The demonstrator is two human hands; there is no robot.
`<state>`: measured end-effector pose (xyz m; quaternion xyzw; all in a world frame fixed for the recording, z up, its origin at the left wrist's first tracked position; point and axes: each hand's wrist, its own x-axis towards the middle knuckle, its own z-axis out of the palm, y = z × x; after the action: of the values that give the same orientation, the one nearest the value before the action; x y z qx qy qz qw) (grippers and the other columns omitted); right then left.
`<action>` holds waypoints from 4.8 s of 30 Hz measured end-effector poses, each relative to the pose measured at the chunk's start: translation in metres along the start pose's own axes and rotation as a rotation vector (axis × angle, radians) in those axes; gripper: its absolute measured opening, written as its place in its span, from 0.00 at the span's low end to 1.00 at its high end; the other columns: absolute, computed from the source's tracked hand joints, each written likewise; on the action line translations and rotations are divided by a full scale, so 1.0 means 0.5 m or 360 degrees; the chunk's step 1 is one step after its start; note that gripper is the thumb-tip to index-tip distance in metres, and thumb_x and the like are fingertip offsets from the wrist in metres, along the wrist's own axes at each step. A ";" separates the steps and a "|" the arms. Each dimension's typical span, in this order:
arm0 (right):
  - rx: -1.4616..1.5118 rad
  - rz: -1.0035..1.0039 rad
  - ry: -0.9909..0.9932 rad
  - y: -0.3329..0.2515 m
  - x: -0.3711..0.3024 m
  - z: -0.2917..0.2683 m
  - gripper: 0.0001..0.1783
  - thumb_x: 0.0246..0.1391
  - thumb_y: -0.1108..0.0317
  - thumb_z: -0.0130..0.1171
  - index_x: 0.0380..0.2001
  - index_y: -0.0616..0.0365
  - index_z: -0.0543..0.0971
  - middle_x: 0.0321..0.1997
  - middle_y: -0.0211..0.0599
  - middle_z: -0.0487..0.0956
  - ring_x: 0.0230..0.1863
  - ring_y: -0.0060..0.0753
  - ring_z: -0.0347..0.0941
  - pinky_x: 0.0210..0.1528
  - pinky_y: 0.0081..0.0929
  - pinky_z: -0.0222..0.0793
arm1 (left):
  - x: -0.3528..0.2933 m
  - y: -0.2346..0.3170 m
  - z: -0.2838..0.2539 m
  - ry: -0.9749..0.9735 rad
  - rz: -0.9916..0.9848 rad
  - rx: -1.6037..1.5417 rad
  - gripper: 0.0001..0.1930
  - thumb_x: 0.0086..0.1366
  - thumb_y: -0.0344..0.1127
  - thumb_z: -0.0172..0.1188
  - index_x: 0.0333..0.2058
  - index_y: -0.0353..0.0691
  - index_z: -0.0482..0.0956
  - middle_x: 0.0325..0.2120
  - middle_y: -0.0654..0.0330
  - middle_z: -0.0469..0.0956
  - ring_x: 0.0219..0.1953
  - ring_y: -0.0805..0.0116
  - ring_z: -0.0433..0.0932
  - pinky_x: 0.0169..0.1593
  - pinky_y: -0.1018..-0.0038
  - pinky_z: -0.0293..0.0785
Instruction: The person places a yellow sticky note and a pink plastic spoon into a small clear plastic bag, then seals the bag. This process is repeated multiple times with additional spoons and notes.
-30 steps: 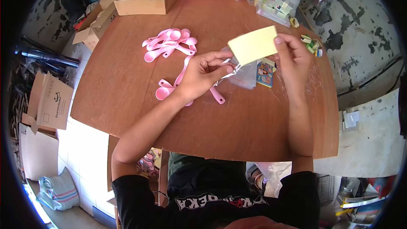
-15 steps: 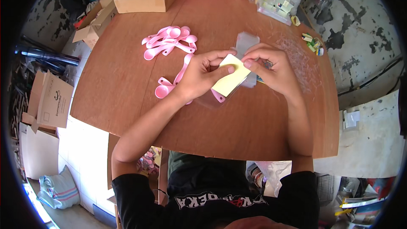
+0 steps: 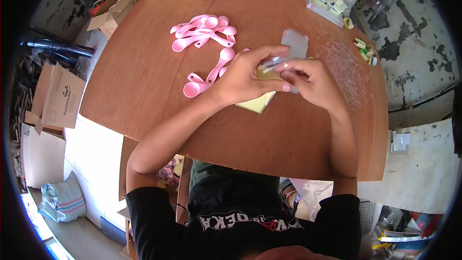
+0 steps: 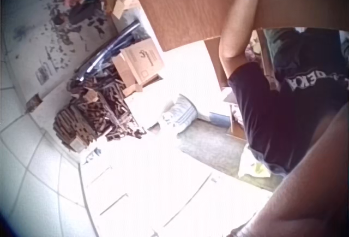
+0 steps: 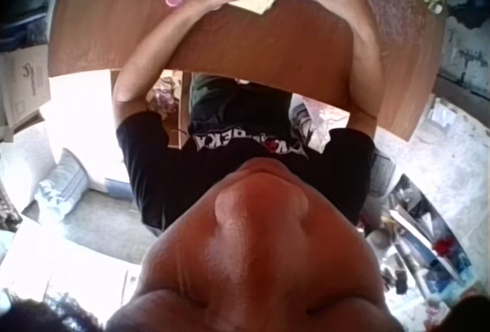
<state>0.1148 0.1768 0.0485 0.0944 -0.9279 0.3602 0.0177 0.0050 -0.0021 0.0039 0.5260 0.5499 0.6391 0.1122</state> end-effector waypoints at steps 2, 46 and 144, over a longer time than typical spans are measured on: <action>0.0710 0.0041 0.0521 -0.013 0.010 0.019 0.14 0.58 0.72 0.60 0.47 0.63 0.75 0.32 0.36 0.81 0.28 0.20 0.75 0.29 0.21 0.70 | 0.003 0.007 -0.007 0.0057 -0.0205 0.0069 0.26 0.58 0.32 0.70 0.54 0.31 0.72 0.41 0.53 0.81 0.41 0.70 0.81 0.43 0.74 0.77; 0.0480 -0.0318 0.1550 -0.027 -0.073 -0.151 0.13 0.56 0.77 0.62 0.44 0.69 0.77 0.41 0.45 0.83 0.39 0.28 0.80 0.43 0.22 0.78 | -0.005 -0.024 0.018 -0.0158 -0.0395 0.0126 0.34 0.57 0.27 0.70 0.60 0.34 0.64 0.49 0.59 0.76 0.49 0.75 0.75 0.52 0.75 0.73; 0.0484 0.0263 0.0726 0.077 -0.099 -0.091 0.19 0.51 0.65 0.67 0.47 0.59 0.80 0.40 0.34 0.82 0.37 0.24 0.78 0.39 0.24 0.72 | 0.003 0.014 0.006 0.0307 -0.0344 -0.0506 0.12 0.67 0.28 0.59 0.47 0.30 0.74 0.34 0.56 0.83 0.35 0.75 0.81 0.39 0.77 0.82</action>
<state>0.1546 0.2432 0.0518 -0.0637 -0.8398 0.5074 0.1823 0.0099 -0.0016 0.0100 0.3760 0.5036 0.7494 0.2085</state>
